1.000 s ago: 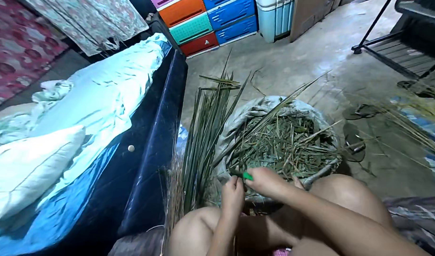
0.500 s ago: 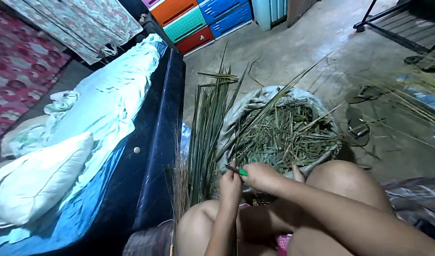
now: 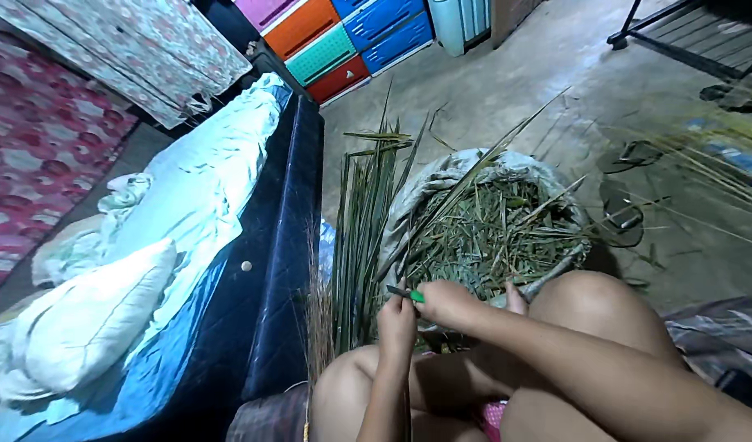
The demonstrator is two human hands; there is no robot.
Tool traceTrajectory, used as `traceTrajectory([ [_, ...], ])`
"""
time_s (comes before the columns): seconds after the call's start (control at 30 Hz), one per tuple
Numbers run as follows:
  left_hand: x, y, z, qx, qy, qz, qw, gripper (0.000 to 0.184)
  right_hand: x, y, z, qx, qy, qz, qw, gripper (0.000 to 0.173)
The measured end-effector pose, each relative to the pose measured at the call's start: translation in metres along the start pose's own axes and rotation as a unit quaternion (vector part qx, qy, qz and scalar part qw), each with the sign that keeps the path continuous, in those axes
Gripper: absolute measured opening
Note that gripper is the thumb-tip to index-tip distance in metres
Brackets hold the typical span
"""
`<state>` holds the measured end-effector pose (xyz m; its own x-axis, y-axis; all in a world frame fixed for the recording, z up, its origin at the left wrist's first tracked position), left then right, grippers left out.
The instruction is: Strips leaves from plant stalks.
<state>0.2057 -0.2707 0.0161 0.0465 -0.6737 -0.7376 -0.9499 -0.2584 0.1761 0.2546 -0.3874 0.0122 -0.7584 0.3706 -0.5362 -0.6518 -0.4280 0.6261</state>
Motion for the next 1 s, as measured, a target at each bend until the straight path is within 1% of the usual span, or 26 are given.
traceTrajectory([
  [0.03, 0.001, 0.000, -0.001, -0.001, -0.002, 0.006, 1.000, 0.033, -0.004, -0.002, -0.002, 0.015, 0.017, -0.028, 0.999, 0.034],
  [0.07, 0.003, 0.002, -0.003, -0.004, 0.000, 0.016, 1.000, 0.035, -0.012, -0.008, -0.008, 0.040, 0.025, -0.060, 0.997, 0.034],
  [0.13, 0.007, 0.007, -0.005, -0.006, 0.003, 0.033, 0.999, 0.038, -0.034, -0.024, -0.028, 0.091, 0.016, -0.112, 0.989, 0.035],
  [0.2, 0.009, 0.010, -0.006, -0.002, 0.010, 0.038, 0.999, 0.038, -0.055, -0.033, -0.043, 0.114, -0.006, -0.131, 0.985, 0.037],
  [0.27, 0.008, 0.009, -0.004, -0.007, 0.016, 0.040, 0.999, 0.039, -0.056, -0.027, -0.038, 0.086, -0.028, -0.104, 0.991, 0.038],
  [0.37, 0.005, 0.003, 0.001, -0.020, 0.030, 0.038, 0.999, 0.040, -0.024, -0.005, -0.016, 0.012, -0.053, -0.005, 0.999, 0.037],
  [0.43, 0.003, 0.000, 0.000, -0.018, 0.022, 0.027, 0.999, 0.038, -0.006, 0.004, -0.007, -0.006, -0.036, 0.027, 0.999, 0.037],
  [0.5, 0.005, 0.001, -0.003, -0.011, 0.009, 0.029, 0.999, 0.034, -0.006, 0.003, -0.008, 0.013, 0.003, -0.009, 1.000, 0.035],
  [0.57, 0.009, 0.004, -0.006, -0.003, 0.003, 0.050, 0.999, 0.039, -0.018, -0.010, -0.019, 0.054, 0.024, -0.069, 0.996, 0.035],
  [0.63, 0.013, 0.006, -0.009, 0.005, -0.002, 0.064, 0.998, 0.040, -0.036, -0.023, -0.034, 0.103, 0.019, -0.116, 0.988, 0.034],
  [0.7, 0.014, 0.008, -0.010, 0.008, 0.009, 0.060, 0.998, 0.040, -0.054, -0.029, -0.044, 0.133, 0.001, -0.141, 0.981, 0.034],
  [0.77, 0.011, 0.009, -0.007, 0.006, 0.018, 0.051, 0.999, 0.040, -0.057, -0.025, -0.042, 0.113, -0.019, -0.122, 0.986, 0.037],
  [0.83, 0.008, 0.007, -0.003, -0.002, 0.014, 0.041, 0.999, 0.039, -0.037, -0.015, -0.030, 0.053, -0.033, -0.053, 0.997, 0.039],
  [0.9, 0.005, 0.003, 0.000, 0.000, -0.002, 0.025, 1.000, 0.036, -0.010, -0.003, -0.015, 0.004, -0.043, 0.019, 0.999, 0.039],
  [0.93, 0.003, 0.002, -0.001, 0.000, -0.010, 0.019, 1.000, 0.035, -0.002, 0.000, -0.010, -0.006, -0.042, 0.035, 0.999, 0.038],
  [0.97, 0.002, 0.002, -0.002, 0.001, -0.018, 0.020, 1.000, 0.033, 0.001, 0.000, -0.007, -0.006, -0.033, 0.027, 0.999, 0.038],
  [1.0, 0.003, 0.004, -0.005, 0.002, -0.023, 0.031, 0.999, 0.033, -0.002, -0.003, -0.009, 0.003, -0.022, 0.002, 1.000, 0.037],
])
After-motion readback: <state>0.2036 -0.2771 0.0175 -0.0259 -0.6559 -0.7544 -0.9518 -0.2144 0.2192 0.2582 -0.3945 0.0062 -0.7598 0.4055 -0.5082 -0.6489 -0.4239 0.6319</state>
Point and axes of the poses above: each hand's wrist, its own y-axis away from the middle knuckle, its own x-axis out of the palm, z = x × y, the point moved 5 cm from there along -y, towards the middle knuckle, and after that the axes turned 9 degrees about x, right-handed, at the moved point
